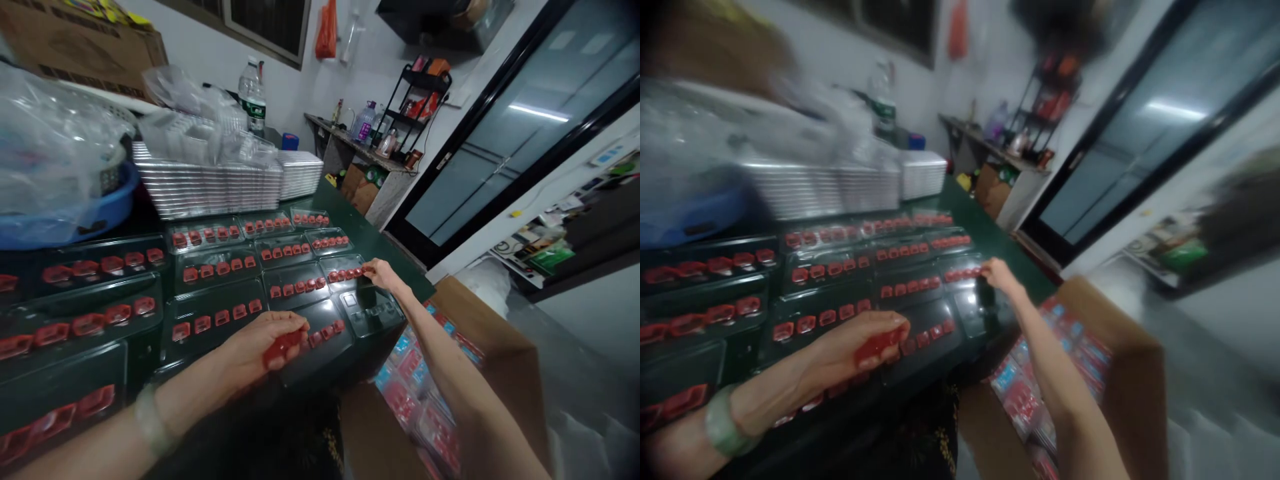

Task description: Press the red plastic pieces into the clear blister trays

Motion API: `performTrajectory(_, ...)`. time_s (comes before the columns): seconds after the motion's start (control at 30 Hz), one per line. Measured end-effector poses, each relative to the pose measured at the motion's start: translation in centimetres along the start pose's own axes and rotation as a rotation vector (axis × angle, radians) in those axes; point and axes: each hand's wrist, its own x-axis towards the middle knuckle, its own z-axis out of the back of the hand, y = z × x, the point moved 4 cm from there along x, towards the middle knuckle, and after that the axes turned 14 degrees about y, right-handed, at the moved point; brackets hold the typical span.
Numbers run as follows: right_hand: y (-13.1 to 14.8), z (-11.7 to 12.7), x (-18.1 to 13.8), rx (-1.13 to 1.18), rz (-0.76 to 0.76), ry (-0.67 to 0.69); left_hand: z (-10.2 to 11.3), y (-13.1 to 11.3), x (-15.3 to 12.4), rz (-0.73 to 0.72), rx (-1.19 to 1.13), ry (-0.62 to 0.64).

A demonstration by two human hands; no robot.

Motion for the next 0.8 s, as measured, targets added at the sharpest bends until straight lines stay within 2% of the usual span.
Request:
performTrajectory(0.2, -1.7, 0.0, 0.2, 0.026, -0.013, -0.008, 0.6, 0.0, -1.6, -0.013, -0.171, -0.138)
performTrajectory(0.4, -2.0, -1.4, 0.3, 0.012, -0.066, 0.038, 0.4, 0.4, -1.5, 0.0, -0.173, -0.053)
performTrajectory(0.5, -1.6, -1.5, 0.0, -0.01, -0.103, 0.056, -0.1, 0.4, -1.1, 0.011, -0.138, -0.051)
performTrajectory(0.8, -0.5, 0.4, -0.1, -0.024, -0.177, 0.078, -0.1, 0.5, -1.5, -0.018, -0.122, -0.088)
